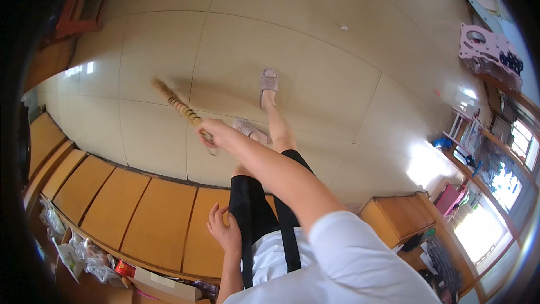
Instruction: The person sweeps a tiled floor with a traditional straw broom, moving around furniture and a child's play area. They briefly pause to place a pink toy on a shelf before resuming sweeping.
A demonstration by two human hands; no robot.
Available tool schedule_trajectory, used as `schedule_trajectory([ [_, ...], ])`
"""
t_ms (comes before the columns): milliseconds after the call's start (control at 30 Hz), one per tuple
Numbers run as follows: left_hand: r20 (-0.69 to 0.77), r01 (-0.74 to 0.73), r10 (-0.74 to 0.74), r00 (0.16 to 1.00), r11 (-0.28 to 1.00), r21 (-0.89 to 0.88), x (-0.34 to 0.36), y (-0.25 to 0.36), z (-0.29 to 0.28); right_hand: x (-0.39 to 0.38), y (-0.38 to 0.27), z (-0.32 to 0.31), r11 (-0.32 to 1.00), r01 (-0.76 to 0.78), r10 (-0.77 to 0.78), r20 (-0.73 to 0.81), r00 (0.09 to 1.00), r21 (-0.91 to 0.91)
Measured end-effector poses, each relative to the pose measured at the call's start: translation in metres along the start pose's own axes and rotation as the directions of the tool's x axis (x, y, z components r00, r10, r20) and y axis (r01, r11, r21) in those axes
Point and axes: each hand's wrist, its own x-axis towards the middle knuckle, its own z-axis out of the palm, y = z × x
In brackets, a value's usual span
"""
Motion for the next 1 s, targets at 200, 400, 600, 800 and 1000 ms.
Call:
schedule_trajectory([
  [200,0.051,0.009,-0.01,0.999,1.0,0.02,0.03,0.05,-0.01,0.037,-0.098,-0.064,0.974,0.117,-0.13,0.056,0.99,0.192],
  [400,0.081,-0.003,0.005,0.997,0.999,-0.034,0.059,0.097,-0.017,-0.12,-0.176,-0.221,0.722,0.002,0.091,-0.097,0.991,0.692],
  [600,-0.008,-0.01,0.009,1.0,0.992,-0.123,0.094,0.106,-0.046,-0.174,-0.213,-0.2,0.919,0.247,-0.083,-0.464,0.882,0.306],
  [800,-0.072,0.057,-0.074,0.995,0.976,-0.208,0.143,0.067,-0.084,-0.112,-0.149,-0.039,0.984,-0.17,0.14,-0.349,0.927,-0.055],
  [1000,-0.127,0.114,-0.156,0.979,0.95,-0.291,0.216,-0.008,-0.156,0.09,-0.085,0.191,0.389,-0.106,-0.246,-0.214,0.945,-0.915],
])
